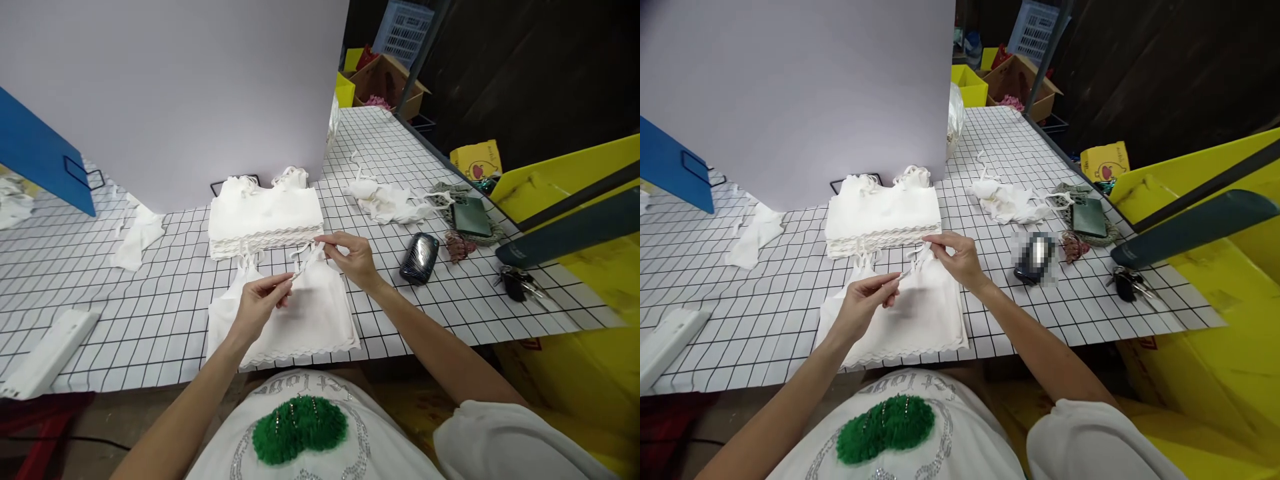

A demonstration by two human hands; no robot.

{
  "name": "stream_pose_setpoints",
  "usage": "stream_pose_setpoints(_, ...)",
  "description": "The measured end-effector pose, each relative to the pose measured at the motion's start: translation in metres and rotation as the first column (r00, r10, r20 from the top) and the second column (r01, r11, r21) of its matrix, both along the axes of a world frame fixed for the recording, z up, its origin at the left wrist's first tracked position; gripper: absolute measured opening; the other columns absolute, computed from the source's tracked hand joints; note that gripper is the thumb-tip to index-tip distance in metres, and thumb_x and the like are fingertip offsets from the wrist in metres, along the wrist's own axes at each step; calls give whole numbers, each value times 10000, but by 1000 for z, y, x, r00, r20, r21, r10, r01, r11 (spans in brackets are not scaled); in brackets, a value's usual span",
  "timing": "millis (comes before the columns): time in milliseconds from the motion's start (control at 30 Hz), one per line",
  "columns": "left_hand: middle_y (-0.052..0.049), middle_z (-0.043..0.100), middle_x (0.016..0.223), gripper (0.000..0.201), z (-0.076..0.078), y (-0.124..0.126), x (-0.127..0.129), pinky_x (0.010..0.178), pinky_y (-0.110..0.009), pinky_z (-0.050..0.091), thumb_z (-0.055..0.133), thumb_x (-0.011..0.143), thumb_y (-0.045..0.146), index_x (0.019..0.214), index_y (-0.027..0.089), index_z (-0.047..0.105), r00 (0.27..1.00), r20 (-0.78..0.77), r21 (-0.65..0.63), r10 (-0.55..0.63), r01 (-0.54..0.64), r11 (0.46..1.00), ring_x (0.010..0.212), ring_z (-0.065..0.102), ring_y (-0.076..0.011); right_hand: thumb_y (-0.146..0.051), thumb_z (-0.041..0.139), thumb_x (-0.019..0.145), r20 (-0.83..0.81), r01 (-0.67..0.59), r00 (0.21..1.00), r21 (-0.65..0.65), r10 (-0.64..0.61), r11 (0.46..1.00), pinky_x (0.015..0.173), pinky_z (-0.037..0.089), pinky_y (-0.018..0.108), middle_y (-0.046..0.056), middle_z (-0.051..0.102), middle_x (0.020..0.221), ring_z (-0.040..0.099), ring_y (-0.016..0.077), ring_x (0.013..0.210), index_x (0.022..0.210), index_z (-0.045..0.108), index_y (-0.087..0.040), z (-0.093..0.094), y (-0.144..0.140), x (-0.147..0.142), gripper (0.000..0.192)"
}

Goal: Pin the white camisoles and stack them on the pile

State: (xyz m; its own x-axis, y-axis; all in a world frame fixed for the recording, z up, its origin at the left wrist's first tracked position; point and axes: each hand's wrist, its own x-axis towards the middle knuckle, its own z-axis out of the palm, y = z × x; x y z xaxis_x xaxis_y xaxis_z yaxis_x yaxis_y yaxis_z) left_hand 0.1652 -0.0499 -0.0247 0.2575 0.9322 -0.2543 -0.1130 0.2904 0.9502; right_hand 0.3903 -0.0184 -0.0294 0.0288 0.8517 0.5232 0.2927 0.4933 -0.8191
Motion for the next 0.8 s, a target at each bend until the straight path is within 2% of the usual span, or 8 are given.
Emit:
stream_pose_setpoints(167, -67, 746, 844, 321, 7, 1, -10, 725, -298, 547, 875, 690, 425, 902, 187, 833, 993, 96, -36, 73, -70, 997, 709, 619, -125, -178, 599, 894, 17, 5, 1000, -18, -4, 1000, 646, 542, 306, 12, 694, 726, 634, 148, 673, 976, 799, -256, -9, -6, 4, 229)
stream_pose_setpoints(333, -67, 767, 786, 406, 8, 2, -12, 784, -353, 578, 931, 610, 358, 962, 188, 823, 981, 57, -24, 183, -182, 983, 763, 700, -189, -166, 609, 886, 150, 17, 989, -16, -14, 1000, 701, 556, 341, 34, 696, 787, 634, 169, 733, 989, 793, -254, -12, -7, 14, 229)
stream_pose_setpoints(433, -64, 773, 788, 343, 10, 0, -8, 737, -327, 575, 930, 618, 323, 915, 190, 821, 987, -1, 35, 162, -162, 986, 730, 692, -176, -174, 609, 886, 312, -144, 938, -48, 152, 988, 944, 536, 457, 76, 716, 1055, 642, 235, 1053, 1093, 768, -275, -2, -12, 11, 280)
stream_pose_setpoints(500, -61, 771, 800, 271, 13, -1, -3, 739, -327, 579, 915, 648, 321, 863, 189, 817, 994, -19, 81, 108, -106, 991, 718, 684, -168, -225, 627, 909, 298, -309, 890, -162, 345, 937, 1075, 461, 509, 78, 690, 1233, 575, 255, 1250, 1210, 716, -289, 8, -16, 0, 321)
stream_pose_setpoints(533, -63, 773, 824, 246, 15, -2, -1, 759, -336, 584, 905, 665, 323, 850, 188, 815, 997, -15, 99, 77, -75, 992, 739, 691, -174, -264, 648, 914, 247, -373, 871, -231, 425, 899, 1082, 460, 501, 76, 689, 1258, 578, 252, 1261, 1241, 698, -287, 13, -18, -6, 332)
stream_pose_setpoints(633, -80, 781, 917, 242, 18, -2, 4, 842, -382, 594, 883, 699, 333, 874, 183, 808, 1000, 20, 111, 13, -15, 994, 869, 724, -226, -333, 703, 892, 72, -423, 876, -361, 477, 831, 938, 547, 405, 67, 754, 1089, 687, 219, 1036, 1138, 738, -235, 21, -21, -23, 268)
stream_pose_setpoints(700, -77, 780, 887, 277, 18, -2, 5, 856, -408, 600, 891, 687, 330, 895, 173, 797, 999, 31, 79, 21, -23, 997, 854, 735, -234, -328, 696, 893, 20, -381, 907, -384, 420, 841, 838, 560, 360, 56, 766, 931, 699, 194, 884, 981, 766, -198, 22, -20, -27, 173)
stream_pose_setpoints(800, -45, 748, 740, 296, 16, 0, 5, 785, -399, 614, 917, 644, 324, 834, 151, 770, 997, 20, 48, 71, -72, 996, 707, 718, -198, -342, 704, 877, -24, -354, 926, -406, 378, 842, 776, 555, 341, 53, 752, 840, 688, 184, 816, 864, 764, -180, 20, -20, -26, 174)
